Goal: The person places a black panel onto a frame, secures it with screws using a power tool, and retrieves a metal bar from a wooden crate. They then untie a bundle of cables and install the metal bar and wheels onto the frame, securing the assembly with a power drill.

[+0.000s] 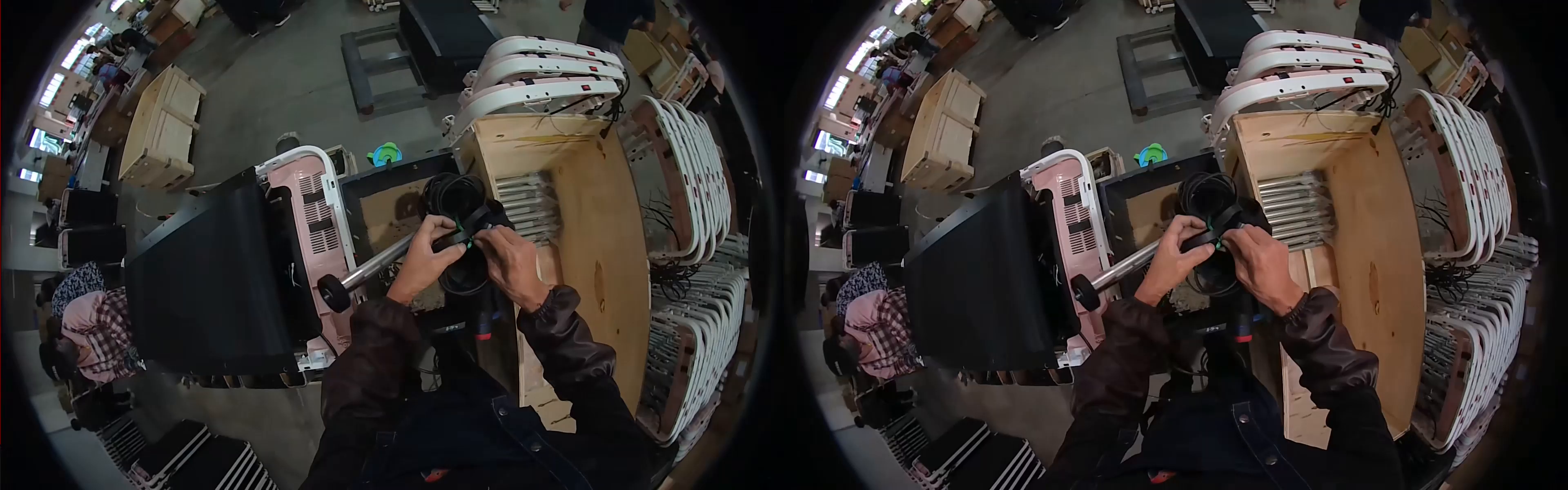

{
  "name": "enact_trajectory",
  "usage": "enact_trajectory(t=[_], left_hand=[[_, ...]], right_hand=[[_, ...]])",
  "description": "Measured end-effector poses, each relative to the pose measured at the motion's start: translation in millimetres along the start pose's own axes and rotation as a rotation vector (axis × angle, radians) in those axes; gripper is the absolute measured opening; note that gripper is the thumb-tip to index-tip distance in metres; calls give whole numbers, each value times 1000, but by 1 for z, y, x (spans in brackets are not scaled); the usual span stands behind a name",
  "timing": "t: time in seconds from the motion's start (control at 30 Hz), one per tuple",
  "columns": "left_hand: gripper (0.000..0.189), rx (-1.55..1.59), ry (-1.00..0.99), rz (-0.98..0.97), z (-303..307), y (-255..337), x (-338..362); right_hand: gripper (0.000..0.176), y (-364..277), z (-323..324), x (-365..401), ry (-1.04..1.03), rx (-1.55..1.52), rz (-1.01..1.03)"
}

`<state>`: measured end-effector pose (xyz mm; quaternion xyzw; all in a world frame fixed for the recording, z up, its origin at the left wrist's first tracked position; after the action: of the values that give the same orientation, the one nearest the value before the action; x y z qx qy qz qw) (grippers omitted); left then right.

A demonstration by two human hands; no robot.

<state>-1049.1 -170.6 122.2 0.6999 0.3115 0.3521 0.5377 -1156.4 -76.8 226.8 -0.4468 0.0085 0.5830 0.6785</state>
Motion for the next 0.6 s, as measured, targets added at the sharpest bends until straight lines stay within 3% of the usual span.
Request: enact_trajectory(t=[0.1, 0.17, 0.3, 0.37, 0.4, 0.6], left_hand=[[35, -147, -11, 14, 6, -30, -9], [33, -304, 109, -34, 22, -41, -13], [35, -139, 144, 70, 33, -61, -7], [36, -675, 358, -142, 50, -29, 0], [35, -714, 374, -313, 45, -11, 4], [38, -646, 209, -335, 26, -17, -10]], right_hand=[[10, 23, -29, 4, -90, -24, -91], [8, 41, -46, 7, -106, -58, -105], [8, 70, -86, 12, -186, -157, -215], [14, 79, -97, 8, -251, -120, -252], [14, 80, -103, 4, -299, -108, -262], [11, 99, -119, 0, -460, -226, -429]])
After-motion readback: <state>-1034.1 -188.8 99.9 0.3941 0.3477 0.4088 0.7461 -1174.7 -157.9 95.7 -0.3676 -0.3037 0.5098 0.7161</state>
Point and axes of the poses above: each hand's wrist, its own x-axis away from the middle knuckle, its own z-axis out of the back of the hand, y = z × x, the point moved 10 cm from there along -x, towards the middle knuckle, and after that the axes turned 12 degrees about y, right-handed, at the moved point
